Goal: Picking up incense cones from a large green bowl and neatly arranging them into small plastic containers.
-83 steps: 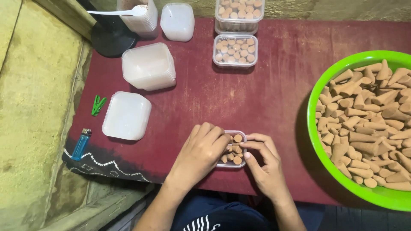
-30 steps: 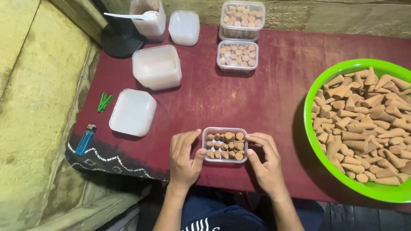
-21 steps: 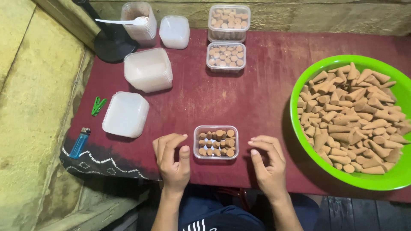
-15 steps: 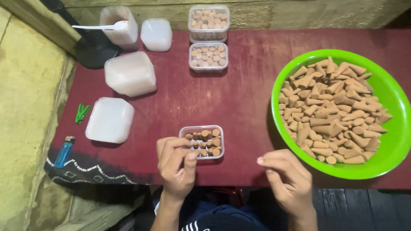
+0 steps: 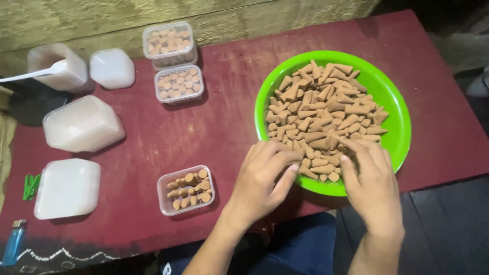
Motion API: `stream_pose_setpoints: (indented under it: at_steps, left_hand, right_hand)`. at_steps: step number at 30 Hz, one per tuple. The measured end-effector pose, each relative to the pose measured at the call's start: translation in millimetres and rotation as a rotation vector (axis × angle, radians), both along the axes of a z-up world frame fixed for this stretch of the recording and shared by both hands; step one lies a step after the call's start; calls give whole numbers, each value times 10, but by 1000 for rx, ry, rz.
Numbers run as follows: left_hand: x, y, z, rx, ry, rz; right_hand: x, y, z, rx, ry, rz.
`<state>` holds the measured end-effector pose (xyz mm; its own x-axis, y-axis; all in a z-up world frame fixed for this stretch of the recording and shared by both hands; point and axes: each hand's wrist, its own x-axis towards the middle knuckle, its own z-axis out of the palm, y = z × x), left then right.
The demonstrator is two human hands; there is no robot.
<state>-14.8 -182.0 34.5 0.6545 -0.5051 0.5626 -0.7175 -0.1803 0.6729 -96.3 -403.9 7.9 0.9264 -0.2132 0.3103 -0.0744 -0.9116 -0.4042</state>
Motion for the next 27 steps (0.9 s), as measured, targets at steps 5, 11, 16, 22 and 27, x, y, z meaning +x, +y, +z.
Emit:
stream_pose_setpoints:
  at_steps: [5, 11, 16, 22, 27]
  left_hand:
    - [250, -564, -235, 168, -44, 5]
    - [293, -652, -279, 359, -81, 90]
    - [282, -594, -284, 485, -78, -18]
    - [280, -649, -267, 593, -32, -38]
    - [266, -614, -249, 522, -88, -70]
  right_hand:
    - [23, 17, -15, -101, -5, -30]
    - [23, -28, -78, -153, 60, -52]
    - [20, -21, -103, -118, 56, -73]
    - [44, -47, -59, -111, 127, -52]
    - [44, -74, -58, -140, 173, 12]
